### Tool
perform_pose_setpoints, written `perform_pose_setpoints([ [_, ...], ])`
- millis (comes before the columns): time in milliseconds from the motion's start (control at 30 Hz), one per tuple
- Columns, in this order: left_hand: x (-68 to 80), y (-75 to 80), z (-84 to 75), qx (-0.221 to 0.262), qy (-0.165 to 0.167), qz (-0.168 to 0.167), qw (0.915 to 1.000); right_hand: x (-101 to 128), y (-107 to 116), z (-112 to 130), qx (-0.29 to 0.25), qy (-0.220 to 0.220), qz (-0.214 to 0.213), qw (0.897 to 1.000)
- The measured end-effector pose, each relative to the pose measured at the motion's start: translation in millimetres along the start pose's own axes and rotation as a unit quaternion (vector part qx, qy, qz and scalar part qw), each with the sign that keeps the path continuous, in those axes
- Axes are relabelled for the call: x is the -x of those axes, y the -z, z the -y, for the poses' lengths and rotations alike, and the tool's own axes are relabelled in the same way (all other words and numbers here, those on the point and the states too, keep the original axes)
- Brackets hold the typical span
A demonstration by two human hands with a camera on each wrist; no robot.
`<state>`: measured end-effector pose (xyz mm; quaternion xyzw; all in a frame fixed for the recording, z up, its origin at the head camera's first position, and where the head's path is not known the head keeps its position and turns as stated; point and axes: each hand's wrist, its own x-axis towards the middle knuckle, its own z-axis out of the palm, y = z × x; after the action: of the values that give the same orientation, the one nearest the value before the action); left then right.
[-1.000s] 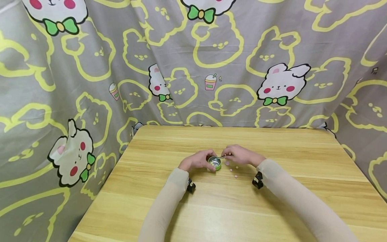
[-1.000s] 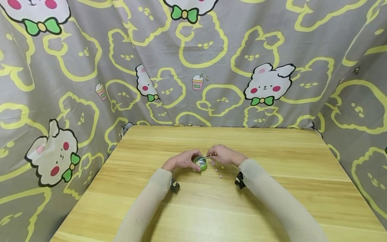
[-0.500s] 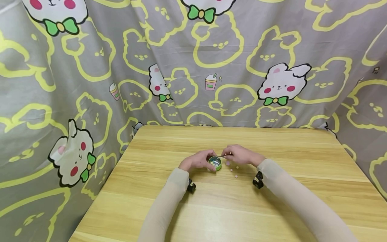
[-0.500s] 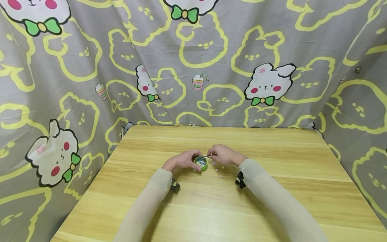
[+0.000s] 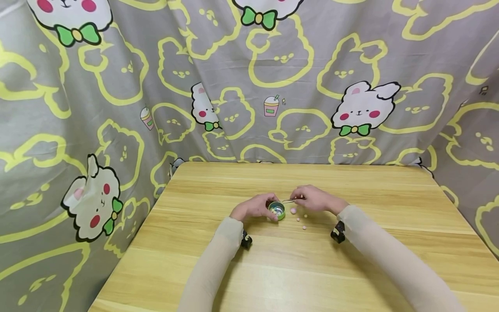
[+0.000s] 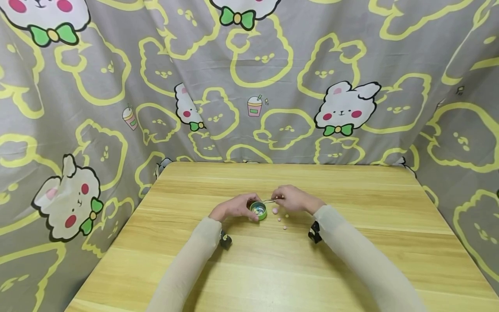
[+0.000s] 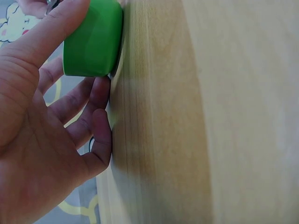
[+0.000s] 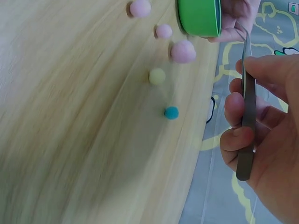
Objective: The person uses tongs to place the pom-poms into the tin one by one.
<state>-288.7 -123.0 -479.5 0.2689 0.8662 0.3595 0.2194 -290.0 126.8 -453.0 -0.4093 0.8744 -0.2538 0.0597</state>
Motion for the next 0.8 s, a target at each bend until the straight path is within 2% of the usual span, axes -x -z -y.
perform_pose_setpoints([
  [800,0.3,-2.7,0.4,0.014,0.007,0.000,0.9999,32.3,7.3,-10.1,0.018,-0.009,-0.012,1.000],
])
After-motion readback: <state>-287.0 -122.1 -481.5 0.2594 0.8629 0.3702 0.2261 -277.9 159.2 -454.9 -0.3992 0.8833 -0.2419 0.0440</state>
